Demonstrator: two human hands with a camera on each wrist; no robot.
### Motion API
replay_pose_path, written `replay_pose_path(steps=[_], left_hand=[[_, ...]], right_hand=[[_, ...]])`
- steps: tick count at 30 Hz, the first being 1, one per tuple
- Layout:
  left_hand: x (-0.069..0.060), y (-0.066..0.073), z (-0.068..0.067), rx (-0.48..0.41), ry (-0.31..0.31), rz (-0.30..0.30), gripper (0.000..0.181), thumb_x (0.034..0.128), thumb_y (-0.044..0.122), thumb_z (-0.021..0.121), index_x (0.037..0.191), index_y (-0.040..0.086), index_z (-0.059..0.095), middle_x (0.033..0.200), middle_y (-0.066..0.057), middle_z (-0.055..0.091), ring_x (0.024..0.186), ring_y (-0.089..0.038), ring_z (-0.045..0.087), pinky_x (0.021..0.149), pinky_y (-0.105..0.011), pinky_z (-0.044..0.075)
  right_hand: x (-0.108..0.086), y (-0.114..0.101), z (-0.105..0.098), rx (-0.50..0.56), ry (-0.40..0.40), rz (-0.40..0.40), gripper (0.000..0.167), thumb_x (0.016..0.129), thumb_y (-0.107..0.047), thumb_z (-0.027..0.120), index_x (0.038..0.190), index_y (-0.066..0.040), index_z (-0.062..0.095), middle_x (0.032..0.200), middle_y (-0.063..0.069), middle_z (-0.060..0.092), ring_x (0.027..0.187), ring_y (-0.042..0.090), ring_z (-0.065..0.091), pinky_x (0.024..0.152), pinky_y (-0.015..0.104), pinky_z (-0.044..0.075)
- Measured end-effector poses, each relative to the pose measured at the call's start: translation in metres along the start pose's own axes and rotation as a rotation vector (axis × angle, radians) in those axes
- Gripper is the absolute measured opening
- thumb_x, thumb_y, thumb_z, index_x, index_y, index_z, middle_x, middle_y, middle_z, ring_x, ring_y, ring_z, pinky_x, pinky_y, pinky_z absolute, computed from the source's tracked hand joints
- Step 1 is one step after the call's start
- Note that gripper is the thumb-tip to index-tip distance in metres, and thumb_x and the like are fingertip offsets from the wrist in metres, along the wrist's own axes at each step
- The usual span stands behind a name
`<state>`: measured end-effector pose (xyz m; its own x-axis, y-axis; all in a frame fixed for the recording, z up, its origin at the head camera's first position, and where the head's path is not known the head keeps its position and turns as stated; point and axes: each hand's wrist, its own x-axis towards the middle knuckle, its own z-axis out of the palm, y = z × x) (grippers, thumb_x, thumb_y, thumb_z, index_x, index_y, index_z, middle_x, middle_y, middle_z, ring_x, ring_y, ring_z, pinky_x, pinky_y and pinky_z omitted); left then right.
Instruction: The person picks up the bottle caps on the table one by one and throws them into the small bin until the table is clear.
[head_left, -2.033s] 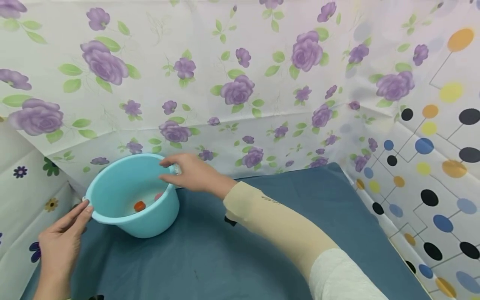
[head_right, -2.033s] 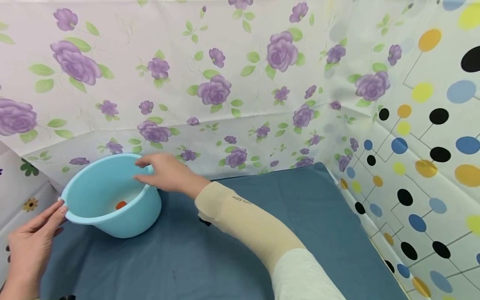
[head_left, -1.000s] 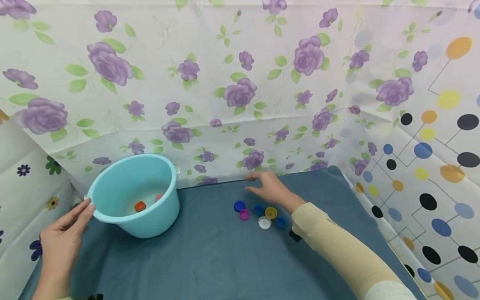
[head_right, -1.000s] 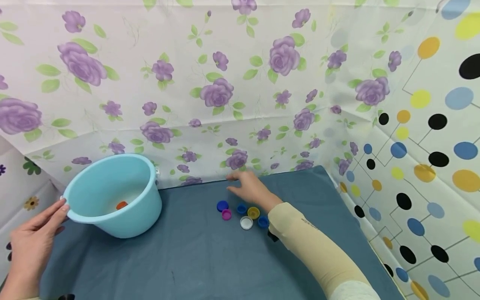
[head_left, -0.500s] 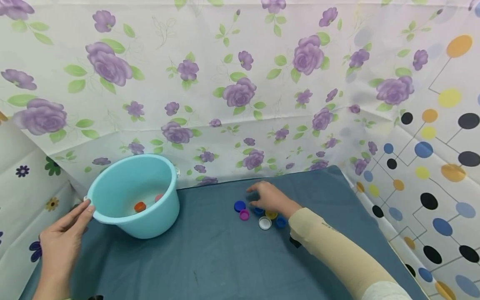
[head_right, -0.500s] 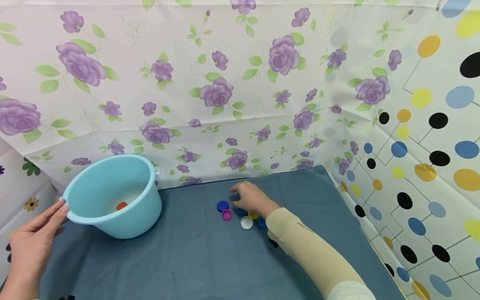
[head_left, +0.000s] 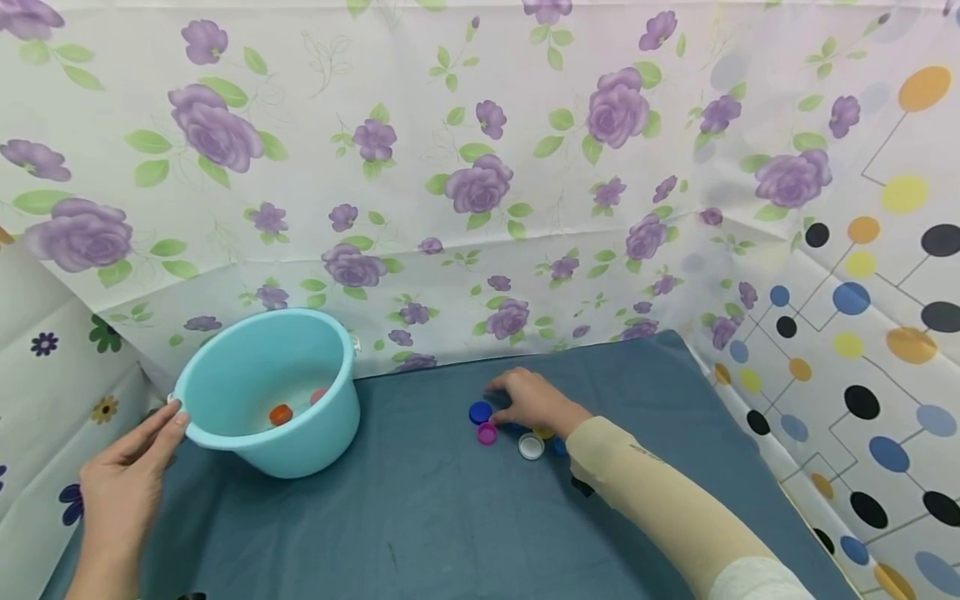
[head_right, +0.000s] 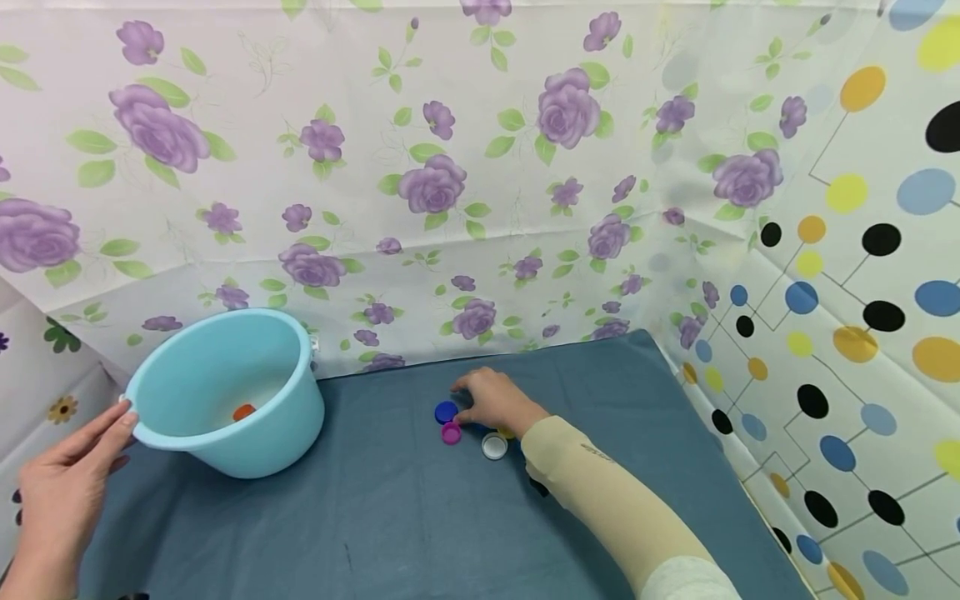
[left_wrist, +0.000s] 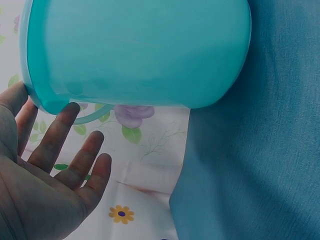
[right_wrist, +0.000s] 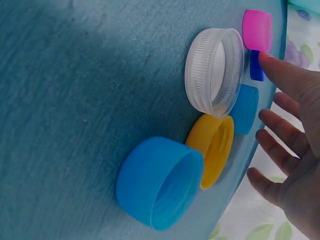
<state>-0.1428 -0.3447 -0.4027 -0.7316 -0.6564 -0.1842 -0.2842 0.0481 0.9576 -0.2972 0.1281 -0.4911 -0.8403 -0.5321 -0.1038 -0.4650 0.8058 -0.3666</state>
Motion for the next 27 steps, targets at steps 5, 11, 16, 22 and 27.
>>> replay_pose_path(steps=[5, 11, 16, 22, 27], left_hand=[[-0.0001, -0.0005, -0.0001, -0.005, 0.001, 0.003, 0.049, 0.0729, 0.041, 0.077, 0.119, 0.029, 0.065, 0.109, 0.026, 0.064, 0.077, 0.013, 0.059, 0.054, -0.007, 0.047], [-0.0013, 0.0001, -0.0002, -0.030, -0.004, -0.002, 0.050, 0.0724, 0.040, 0.078, 0.119, 0.029, 0.065, 0.109, 0.026, 0.064, 0.078, 0.013, 0.060, 0.055, -0.007, 0.047], [-0.0023, 0.0001, -0.0008, -0.030, -0.005, 0.005, 0.050, 0.0725, 0.040, 0.078, 0.119, 0.028, 0.065, 0.106, 0.027, 0.065, 0.079, 0.012, 0.059, 0.055, -0.007, 0.047], [-0.0015, -0.0003, 0.0001, -0.016, 0.013, 0.008, 0.048, 0.0729, 0.040, 0.078, 0.118, 0.028, 0.065, 0.108, 0.026, 0.065, 0.078, 0.012, 0.059, 0.054, -0.007, 0.047], [-0.0007, -0.0002, 0.0015, 0.012, 0.028, 0.011, 0.047, 0.0732, 0.040, 0.077, 0.118, 0.029, 0.065, 0.114, 0.024, 0.063, 0.079, 0.012, 0.059, 0.054, -0.006, 0.046]], right_hand=[[0.0019, -0.0014, 0.0016, -0.027, -0.003, -0.012, 0.052, 0.078, -0.046, 0.073, 0.123, -0.025, 0.061, 0.126, -0.004, 0.060, 0.123, 0.019, 0.050, 0.102, 0.041, 0.042], [0.0025, -0.0037, 0.0022, -0.045, -0.014, -0.020, 0.049, 0.078, -0.047, 0.072, 0.122, -0.026, 0.062, 0.125, -0.005, 0.060, 0.123, 0.020, 0.049, 0.102, 0.042, 0.042], [0.0031, -0.0040, 0.0037, -0.051, -0.021, -0.015, 0.047, 0.078, -0.047, 0.072, 0.121, -0.028, 0.063, 0.125, -0.005, 0.059, 0.124, 0.021, 0.047, 0.103, 0.044, 0.040], [0.0053, -0.0052, 0.0051, -0.073, -0.029, -0.012, 0.046, 0.078, -0.048, 0.072, 0.119, -0.030, 0.064, 0.126, -0.005, 0.059, 0.125, 0.022, 0.046, 0.103, 0.046, 0.039], [0.0061, -0.0057, 0.0056, -0.083, -0.028, -0.014, 0.044, 0.078, -0.049, 0.072, 0.118, -0.030, 0.065, 0.125, -0.005, 0.059, 0.125, 0.022, 0.045, 0.103, 0.047, 0.038]])
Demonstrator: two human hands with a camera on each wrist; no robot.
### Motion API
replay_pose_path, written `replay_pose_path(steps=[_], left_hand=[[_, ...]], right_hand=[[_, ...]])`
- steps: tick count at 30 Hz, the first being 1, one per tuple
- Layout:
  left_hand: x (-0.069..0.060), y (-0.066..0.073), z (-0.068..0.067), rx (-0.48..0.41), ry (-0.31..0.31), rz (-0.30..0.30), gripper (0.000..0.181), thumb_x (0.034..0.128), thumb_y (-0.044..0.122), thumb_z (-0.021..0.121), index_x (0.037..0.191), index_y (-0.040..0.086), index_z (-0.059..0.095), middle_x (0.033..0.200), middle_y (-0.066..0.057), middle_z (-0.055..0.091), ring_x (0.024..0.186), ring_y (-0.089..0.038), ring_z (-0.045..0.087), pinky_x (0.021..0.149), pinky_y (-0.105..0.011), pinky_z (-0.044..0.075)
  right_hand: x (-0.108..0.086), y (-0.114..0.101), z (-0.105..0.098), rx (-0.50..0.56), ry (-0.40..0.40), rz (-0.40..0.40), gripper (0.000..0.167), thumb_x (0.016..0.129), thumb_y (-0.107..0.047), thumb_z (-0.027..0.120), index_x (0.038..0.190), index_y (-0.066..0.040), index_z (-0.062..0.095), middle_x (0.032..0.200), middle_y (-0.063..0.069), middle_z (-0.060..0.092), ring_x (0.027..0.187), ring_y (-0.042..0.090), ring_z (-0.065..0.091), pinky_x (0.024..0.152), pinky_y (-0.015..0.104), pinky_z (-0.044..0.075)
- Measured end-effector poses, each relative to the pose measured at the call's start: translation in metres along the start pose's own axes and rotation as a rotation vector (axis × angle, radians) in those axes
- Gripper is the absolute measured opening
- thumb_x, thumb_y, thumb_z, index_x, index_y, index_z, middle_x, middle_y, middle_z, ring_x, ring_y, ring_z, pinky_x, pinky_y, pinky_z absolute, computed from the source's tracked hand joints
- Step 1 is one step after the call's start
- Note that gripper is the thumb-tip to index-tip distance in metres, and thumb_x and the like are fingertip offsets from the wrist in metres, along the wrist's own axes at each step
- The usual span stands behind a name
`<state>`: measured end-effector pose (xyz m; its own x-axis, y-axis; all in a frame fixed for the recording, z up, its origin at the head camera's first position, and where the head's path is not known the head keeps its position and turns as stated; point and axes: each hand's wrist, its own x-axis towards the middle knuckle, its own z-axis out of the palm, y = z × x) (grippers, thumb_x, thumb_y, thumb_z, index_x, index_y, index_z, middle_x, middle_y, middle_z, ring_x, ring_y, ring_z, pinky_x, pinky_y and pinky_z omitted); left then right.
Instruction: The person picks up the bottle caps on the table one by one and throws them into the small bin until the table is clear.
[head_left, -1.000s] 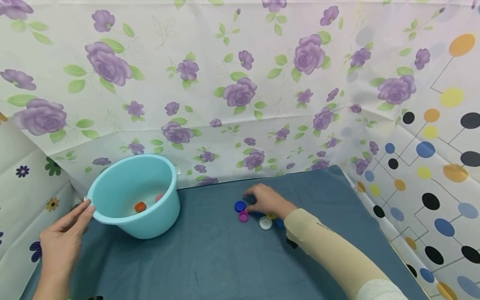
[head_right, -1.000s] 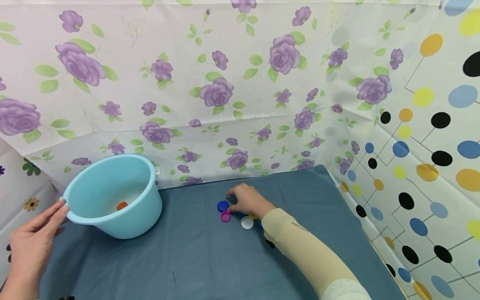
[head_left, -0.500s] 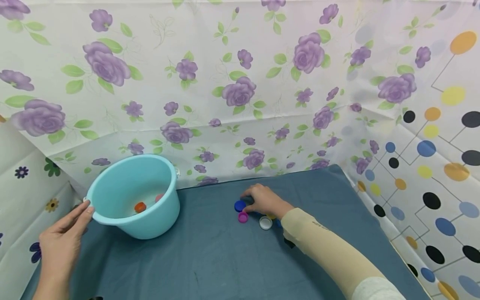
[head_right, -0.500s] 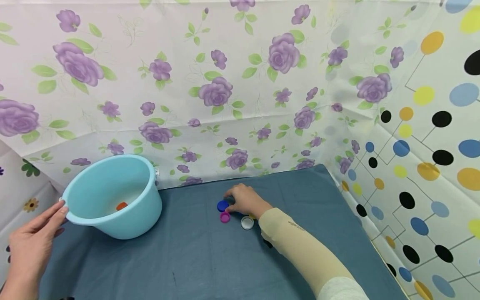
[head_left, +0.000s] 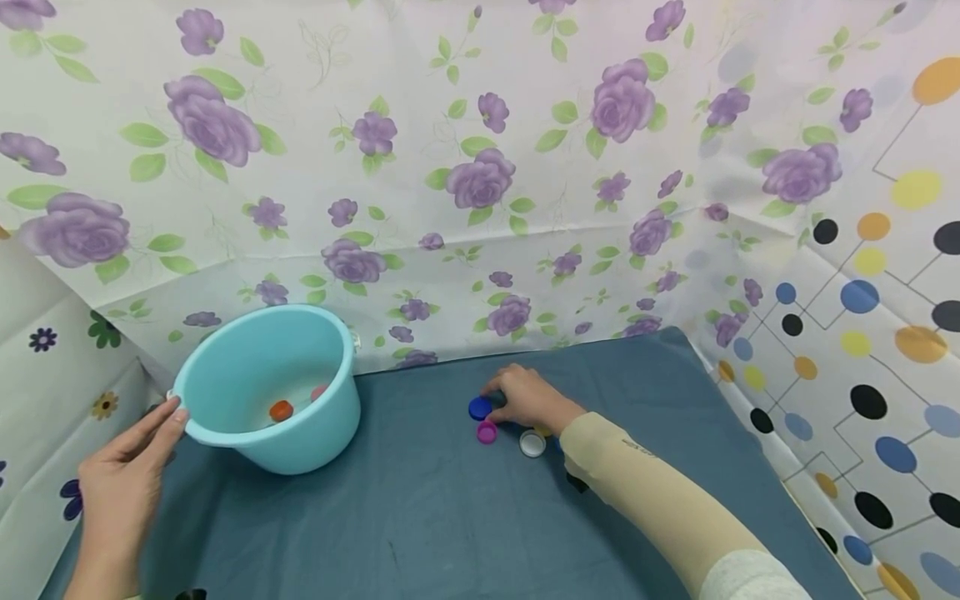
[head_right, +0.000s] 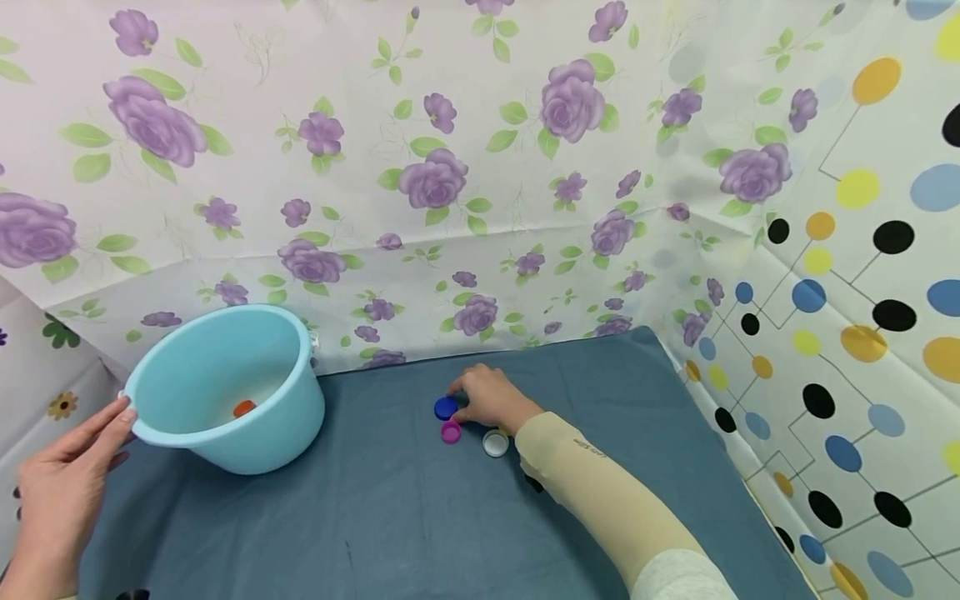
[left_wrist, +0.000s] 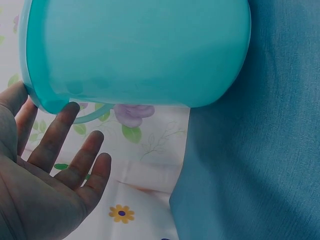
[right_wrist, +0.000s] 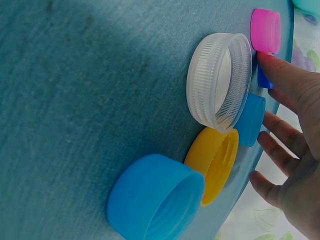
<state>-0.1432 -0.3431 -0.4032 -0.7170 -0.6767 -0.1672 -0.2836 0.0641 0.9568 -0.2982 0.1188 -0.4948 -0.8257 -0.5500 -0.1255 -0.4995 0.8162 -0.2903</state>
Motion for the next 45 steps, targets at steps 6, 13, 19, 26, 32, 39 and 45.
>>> replay_pose_path(steps=[6, 13, 19, 26, 32, 39, 45], left_hand=[[0.0002, -0.0003, -0.0004, 0.008, -0.006, 0.020, 0.048, 0.0739, 0.040, 0.077, 0.118, 0.028, 0.065, 0.113, 0.024, 0.064, 0.080, 0.012, 0.059, 0.055, -0.006, 0.046], [-0.0004, -0.0005, -0.0007, 0.004, -0.007, 0.016, 0.048, 0.0738, 0.040, 0.077, 0.118, 0.028, 0.065, 0.113, 0.024, 0.064, 0.080, 0.011, 0.059, 0.055, -0.006, 0.046], [-0.0015, 0.0009, 0.0000, -0.009, -0.003, 0.007, 0.048, 0.0732, 0.040, 0.078, 0.118, 0.029, 0.066, 0.115, 0.023, 0.063, 0.080, 0.012, 0.059, 0.055, -0.006, 0.046], [-0.0014, 0.0012, 0.0007, -0.035, 0.006, 0.008, 0.047, 0.0728, 0.038, 0.078, 0.117, 0.027, 0.066, 0.114, 0.023, 0.064, 0.080, 0.012, 0.060, 0.055, -0.006, 0.046], [-0.0022, 0.0014, 0.0010, -0.052, 0.009, 0.003, 0.047, 0.0729, 0.037, 0.078, 0.117, 0.027, 0.067, 0.115, 0.022, 0.064, 0.080, 0.011, 0.060, 0.054, -0.006, 0.046], [-0.0018, 0.0018, 0.0010, -0.059, 0.010, 0.005, 0.046, 0.0732, 0.036, 0.078, 0.117, 0.026, 0.067, 0.114, 0.022, 0.064, 0.080, 0.010, 0.060, 0.055, -0.006, 0.046], [-0.0029, 0.0024, 0.0011, -0.057, 0.020, 0.019, 0.045, 0.0734, 0.035, 0.078, 0.116, 0.026, 0.067, 0.112, 0.022, 0.065, 0.079, 0.011, 0.060, 0.054, -0.006, 0.046]], right_hand=[[0.0003, -0.0006, -0.0005, -0.008, -0.008, -0.001, 0.044, 0.078, -0.048, 0.072, 0.118, -0.030, 0.064, 0.126, -0.006, 0.059, 0.126, 0.023, 0.044, 0.105, 0.049, 0.036], [0.0012, -0.0011, -0.0010, 0.012, -0.033, 0.008, 0.044, 0.079, -0.045, 0.072, 0.120, -0.030, 0.064, 0.130, -0.004, 0.055, 0.127, 0.024, 0.044, 0.106, 0.053, 0.032], [0.0025, 0.0010, 0.0001, 0.026, -0.036, 0.015, 0.046, 0.078, -0.048, 0.072, 0.119, -0.029, 0.064, 0.130, -0.003, 0.053, 0.126, 0.024, 0.044, 0.105, 0.053, 0.035], [0.0018, 0.0014, 0.0004, 0.041, -0.055, 0.021, 0.047, 0.079, -0.047, 0.071, 0.122, -0.033, 0.061, 0.130, -0.004, 0.051, 0.124, 0.022, 0.044, 0.102, 0.047, 0.040], [-0.0001, -0.0006, -0.0006, 0.034, -0.068, 0.011, 0.049, 0.080, -0.047, 0.071, 0.126, -0.035, 0.058, 0.129, -0.004, 0.049, 0.122, 0.021, 0.043, 0.100, 0.048, 0.039], [0.0009, -0.0035, -0.0003, 0.020, -0.072, 0.032, 0.050, 0.078, -0.051, 0.070, 0.125, -0.036, 0.058, 0.130, -0.004, 0.047, 0.123, 0.022, 0.040, 0.101, 0.054, 0.036], [0.0019, -0.0037, 0.0010, 0.027, -0.056, 0.037, 0.050, 0.078, -0.051, 0.070, 0.123, -0.033, 0.060, 0.129, -0.003, 0.049, 0.122, 0.022, 0.042, 0.100, 0.051, 0.038]])
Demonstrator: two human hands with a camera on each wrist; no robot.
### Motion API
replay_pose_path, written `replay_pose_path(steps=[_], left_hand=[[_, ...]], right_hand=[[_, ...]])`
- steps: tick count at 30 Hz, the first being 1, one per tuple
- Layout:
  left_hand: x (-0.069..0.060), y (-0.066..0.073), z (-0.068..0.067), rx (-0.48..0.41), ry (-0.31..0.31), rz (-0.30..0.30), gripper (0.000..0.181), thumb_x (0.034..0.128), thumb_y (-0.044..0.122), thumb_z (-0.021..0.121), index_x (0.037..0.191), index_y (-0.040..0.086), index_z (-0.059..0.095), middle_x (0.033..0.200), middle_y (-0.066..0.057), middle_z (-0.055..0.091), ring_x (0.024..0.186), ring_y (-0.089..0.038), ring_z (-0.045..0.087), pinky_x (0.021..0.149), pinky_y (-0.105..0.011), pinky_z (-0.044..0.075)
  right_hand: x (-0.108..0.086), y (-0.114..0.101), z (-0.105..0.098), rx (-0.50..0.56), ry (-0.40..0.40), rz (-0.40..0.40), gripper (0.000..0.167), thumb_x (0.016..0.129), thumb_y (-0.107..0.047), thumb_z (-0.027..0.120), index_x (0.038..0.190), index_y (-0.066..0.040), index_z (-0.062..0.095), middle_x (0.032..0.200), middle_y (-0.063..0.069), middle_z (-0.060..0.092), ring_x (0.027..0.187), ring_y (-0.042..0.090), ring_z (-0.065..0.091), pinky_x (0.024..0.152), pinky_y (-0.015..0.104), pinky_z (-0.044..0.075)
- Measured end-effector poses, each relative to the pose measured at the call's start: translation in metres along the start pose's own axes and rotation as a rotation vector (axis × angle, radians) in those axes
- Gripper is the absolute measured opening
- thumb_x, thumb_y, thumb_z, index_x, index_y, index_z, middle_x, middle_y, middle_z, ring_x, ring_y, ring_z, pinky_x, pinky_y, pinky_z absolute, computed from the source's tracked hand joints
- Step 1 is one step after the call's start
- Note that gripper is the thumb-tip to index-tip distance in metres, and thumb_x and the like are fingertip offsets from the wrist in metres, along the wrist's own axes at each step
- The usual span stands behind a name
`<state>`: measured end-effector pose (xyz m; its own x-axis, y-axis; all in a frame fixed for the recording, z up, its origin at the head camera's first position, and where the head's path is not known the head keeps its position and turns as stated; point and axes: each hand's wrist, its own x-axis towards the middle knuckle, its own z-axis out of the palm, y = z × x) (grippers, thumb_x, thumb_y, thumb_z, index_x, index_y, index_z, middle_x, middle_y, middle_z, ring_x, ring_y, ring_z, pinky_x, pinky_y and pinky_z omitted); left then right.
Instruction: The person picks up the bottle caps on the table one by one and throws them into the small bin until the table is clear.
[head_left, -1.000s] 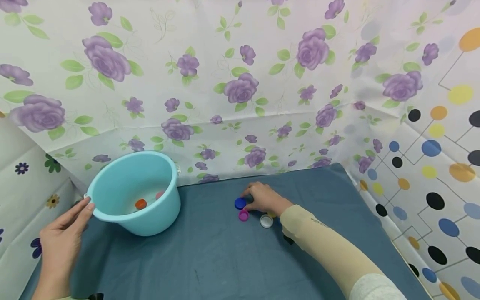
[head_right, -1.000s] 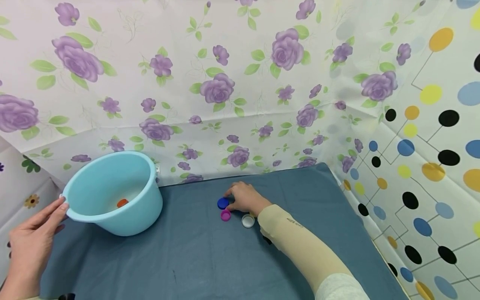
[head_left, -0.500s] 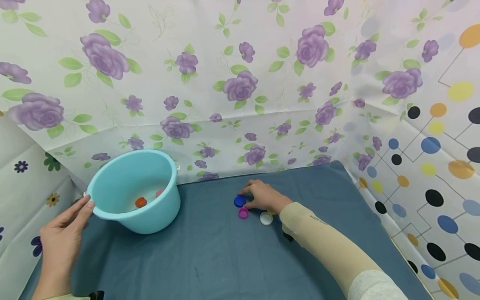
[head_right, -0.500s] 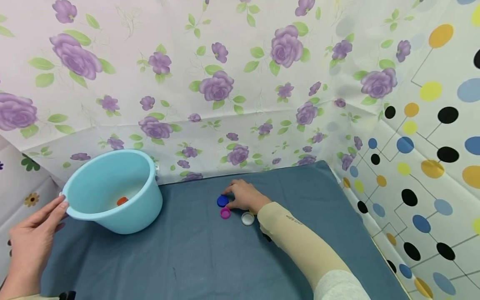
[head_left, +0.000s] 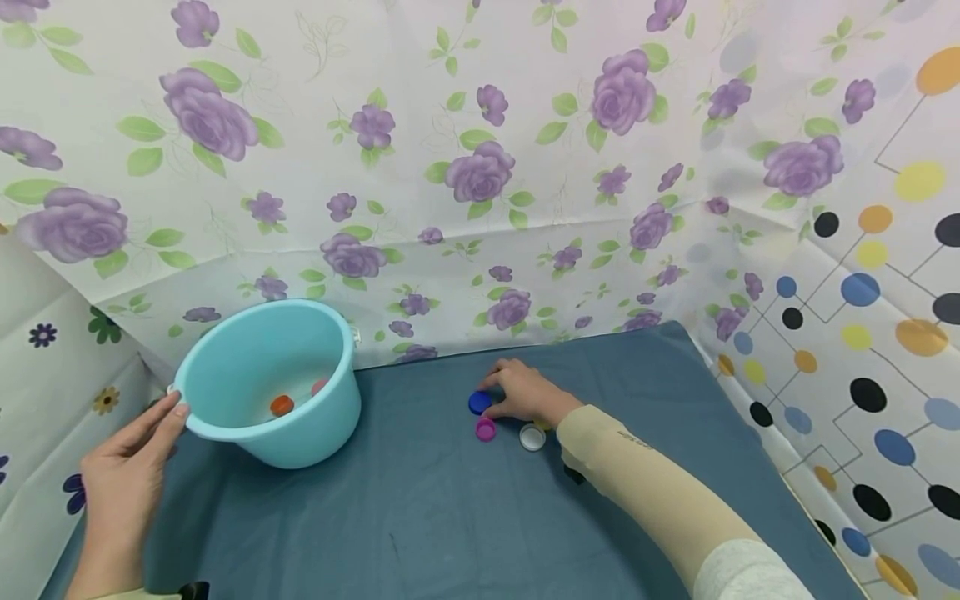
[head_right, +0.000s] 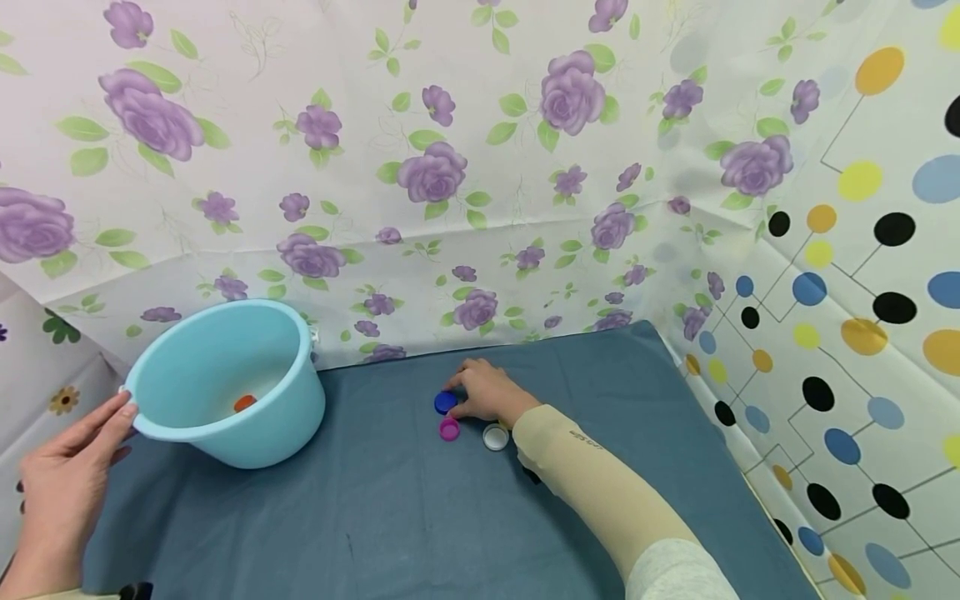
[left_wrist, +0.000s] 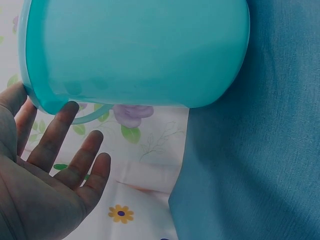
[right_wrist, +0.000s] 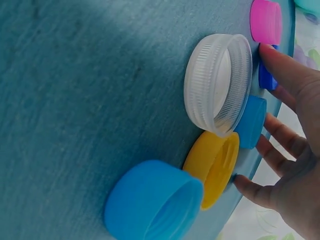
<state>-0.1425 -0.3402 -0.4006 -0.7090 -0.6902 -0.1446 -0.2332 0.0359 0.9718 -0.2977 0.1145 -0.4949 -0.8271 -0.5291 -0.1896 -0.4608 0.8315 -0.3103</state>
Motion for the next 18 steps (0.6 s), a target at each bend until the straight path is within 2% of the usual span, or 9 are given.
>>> replay_pose_path(steps=[8, 13, 18], left_hand=[[-0.001, 0.001, 0.000, 0.014, -0.013, -0.011, 0.046, 0.0738, 0.037, 0.078, 0.117, 0.026, 0.066, 0.112, 0.023, 0.065, 0.081, 0.010, 0.060, 0.055, -0.006, 0.046], [-0.001, -0.001, 0.001, 0.027, -0.014, -0.009, 0.046, 0.0738, 0.038, 0.077, 0.117, 0.027, 0.066, 0.111, 0.023, 0.065, 0.081, 0.011, 0.059, 0.055, -0.006, 0.046], [0.000, -0.002, 0.001, 0.021, -0.003, -0.008, 0.046, 0.0733, 0.037, 0.078, 0.117, 0.027, 0.067, 0.108, 0.024, 0.065, 0.079, 0.010, 0.060, 0.054, -0.006, 0.045]], right_hand=[[-0.002, 0.009, -0.001, 0.061, 0.034, -0.061, 0.046, 0.082, -0.042, 0.071, 0.122, -0.022, 0.062, 0.126, -0.002, 0.059, 0.121, 0.018, 0.051, 0.100, 0.038, 0.044], [-0.005, 0.010, -0.008, 0.122, 0.053, -0.043, 0.046, 0.081, -0.039, 0.072, 0.122, -0.021, 0.061, 0.121, -0.003, 0.063, 0.114, 0.014, 0.057, 0.095, 0.036, 0.049], [-0.007, 0.006, -0.020, 0.173, 0.080, -0.037, 0.046, 0.081, -0.035, 0.072, 0.123, -0.021, 0.060, 0.122, -0.001, 0.062, 0.113, 0.014, 0.058, 0.092, 0.035, 0.050]])
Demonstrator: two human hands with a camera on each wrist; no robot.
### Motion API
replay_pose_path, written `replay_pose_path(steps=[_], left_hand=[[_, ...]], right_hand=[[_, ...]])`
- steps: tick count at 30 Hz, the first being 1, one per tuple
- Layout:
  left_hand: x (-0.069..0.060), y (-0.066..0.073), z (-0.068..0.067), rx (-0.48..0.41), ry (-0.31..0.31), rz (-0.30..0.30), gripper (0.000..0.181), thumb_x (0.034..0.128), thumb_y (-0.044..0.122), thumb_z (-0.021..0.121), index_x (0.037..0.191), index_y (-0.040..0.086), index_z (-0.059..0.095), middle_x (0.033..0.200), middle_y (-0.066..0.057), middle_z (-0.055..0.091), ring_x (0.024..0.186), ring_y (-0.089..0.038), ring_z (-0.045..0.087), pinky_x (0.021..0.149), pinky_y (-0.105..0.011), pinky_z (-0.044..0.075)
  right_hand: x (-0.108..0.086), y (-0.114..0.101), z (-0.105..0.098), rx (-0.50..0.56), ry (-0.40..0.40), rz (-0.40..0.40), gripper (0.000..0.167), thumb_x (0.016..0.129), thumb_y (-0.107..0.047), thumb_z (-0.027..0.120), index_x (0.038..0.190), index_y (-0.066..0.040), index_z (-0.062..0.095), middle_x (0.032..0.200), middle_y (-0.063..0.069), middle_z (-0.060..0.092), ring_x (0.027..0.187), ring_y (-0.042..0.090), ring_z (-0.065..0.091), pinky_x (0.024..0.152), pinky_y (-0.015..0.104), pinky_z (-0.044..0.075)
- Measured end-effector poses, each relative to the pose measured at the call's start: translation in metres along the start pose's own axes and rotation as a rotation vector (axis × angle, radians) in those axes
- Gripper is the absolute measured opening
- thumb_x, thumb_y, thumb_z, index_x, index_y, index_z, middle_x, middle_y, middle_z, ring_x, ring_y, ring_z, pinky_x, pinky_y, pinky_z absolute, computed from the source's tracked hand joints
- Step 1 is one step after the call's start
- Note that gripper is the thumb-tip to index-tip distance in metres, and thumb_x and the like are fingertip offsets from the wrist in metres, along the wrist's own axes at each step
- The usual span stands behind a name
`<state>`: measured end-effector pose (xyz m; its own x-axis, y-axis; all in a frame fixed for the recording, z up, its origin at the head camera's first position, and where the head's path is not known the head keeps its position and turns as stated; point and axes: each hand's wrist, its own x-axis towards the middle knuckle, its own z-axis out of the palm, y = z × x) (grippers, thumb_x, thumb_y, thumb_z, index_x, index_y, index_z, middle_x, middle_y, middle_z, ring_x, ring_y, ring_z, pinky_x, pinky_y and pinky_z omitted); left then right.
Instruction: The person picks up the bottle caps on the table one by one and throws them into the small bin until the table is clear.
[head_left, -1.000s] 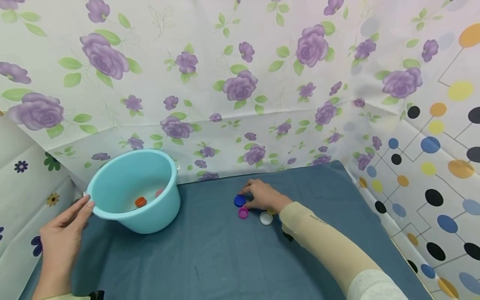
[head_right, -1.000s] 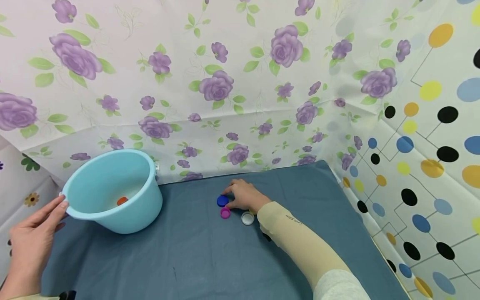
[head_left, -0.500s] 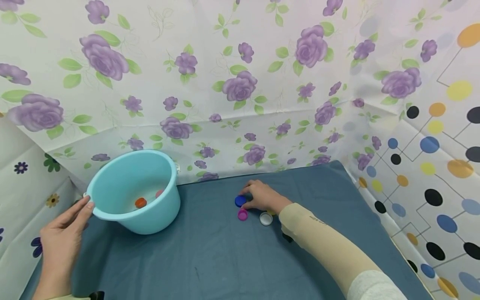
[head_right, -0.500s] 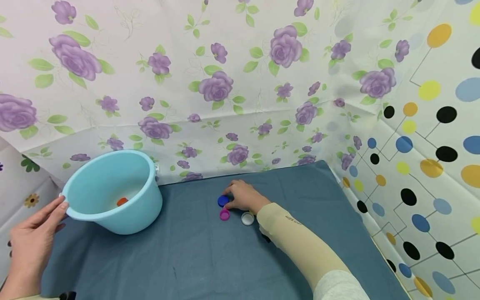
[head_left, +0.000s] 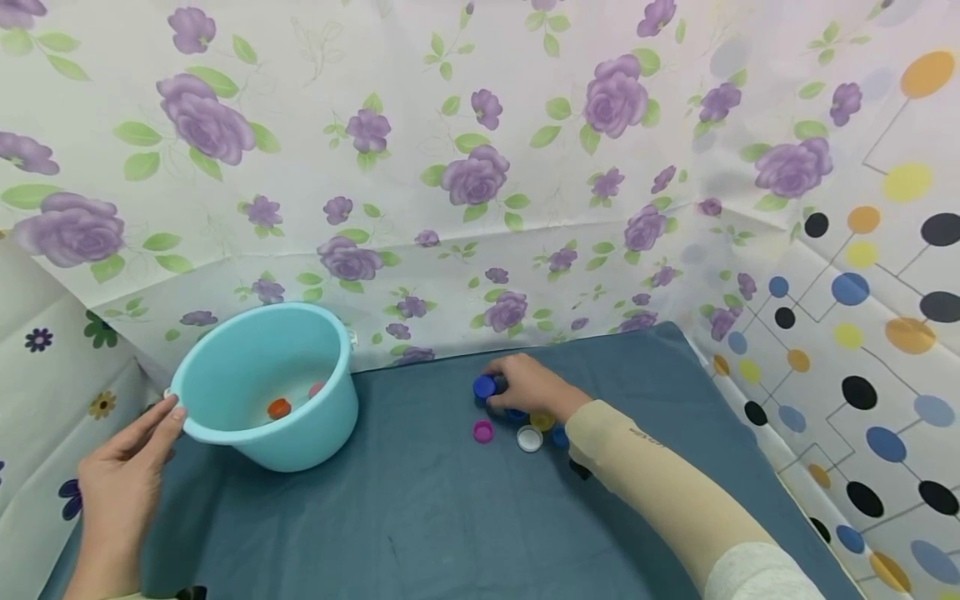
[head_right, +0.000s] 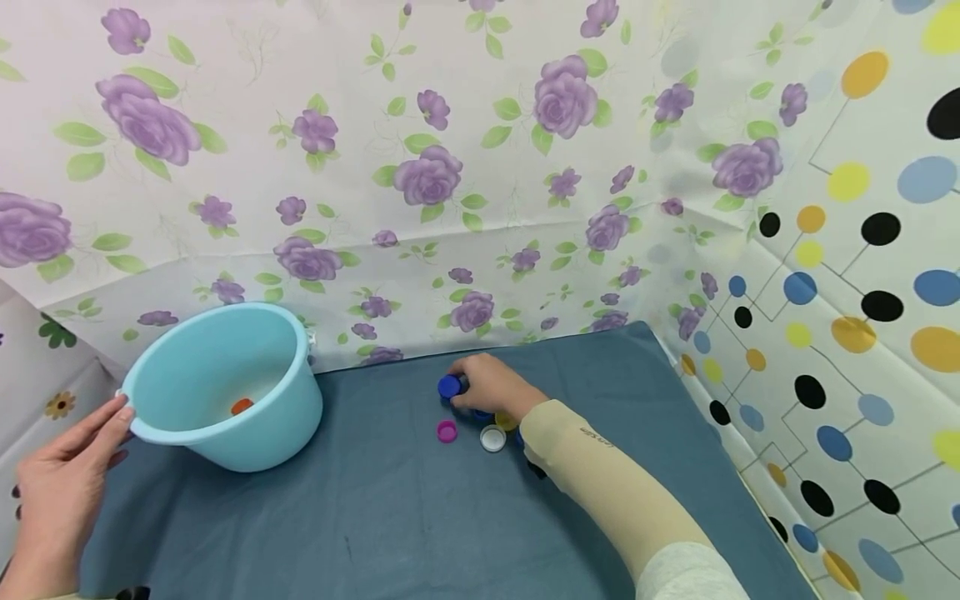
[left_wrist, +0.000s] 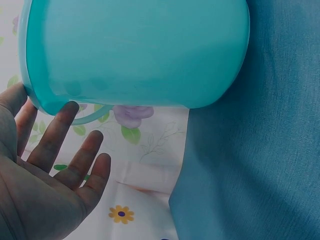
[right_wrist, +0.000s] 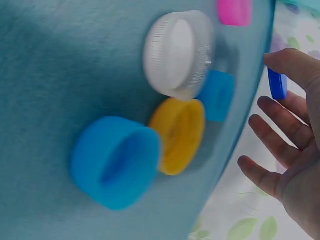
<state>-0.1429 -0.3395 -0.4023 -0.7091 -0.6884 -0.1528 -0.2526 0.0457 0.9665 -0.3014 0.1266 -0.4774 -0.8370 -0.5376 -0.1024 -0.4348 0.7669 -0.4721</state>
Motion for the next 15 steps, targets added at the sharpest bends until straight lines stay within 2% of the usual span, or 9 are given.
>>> replay_pose_path(steps=[2, 8, 15], left_hand=[[0.000, 0.001, 0.000, -0.012, 0.004, -0.001, 0.046, 0.0731, 0.036, 0.079, 0.116, 0.026, 0.067, 0.108, 0.023, 0.066, 0.079, 0.010, 0.060, 0.054, -0.006, 0.045], [-0.002, 0.000, 0.000, 0.025, -0.010, 0.013, 0.046, 0.0740, 0.040, 0.077, 0.117, 0.028, 0.066, 0.113, 0.022, 0.064, 0.080, 0.010, 0.059, 0.055, -0.006, 0.045], [0.000, 0.002, -0.001, -0.004, -0.016, 0.002, 0.047, 0.0730, 0.038, 0.078, 0.117, 0.027, 0.067, 0.114, 0.022, 0.064, 0.079, 0.010, 0.060, 0.054, -0.007, 0.046]], right_hand=[[0.000, -0.004, -0.005, 0.024, 0.012, -0.011, 0.046, 0.081, -0.033, 0.073, 0.123, -0.020, 0.060, 0.122, -0.001, 0.062, 0.114, 0.015, 0.058, 0.093, 0.036, 0.050], [0.001, -0.022, -0.022, 0.095, 0.033, -0.025, 0.045, 0.080, -0.034, 0.073, 0.121, -0.021, 0.061, 0.122, -0.002, 0.062, 0.117, 0.019, 0.057, 0.091, 0.036, 0.051], [0.005, -0.049, -0.042, 0.133, 0.052, -0.087, 0.038, 0.081, -0.036, 0.072, 0.116, -0.024, 0.063, 0.116, -0.007, 0.064, 0.115, 0.014, 0.057, 0.094, 0.036, 0.049]])
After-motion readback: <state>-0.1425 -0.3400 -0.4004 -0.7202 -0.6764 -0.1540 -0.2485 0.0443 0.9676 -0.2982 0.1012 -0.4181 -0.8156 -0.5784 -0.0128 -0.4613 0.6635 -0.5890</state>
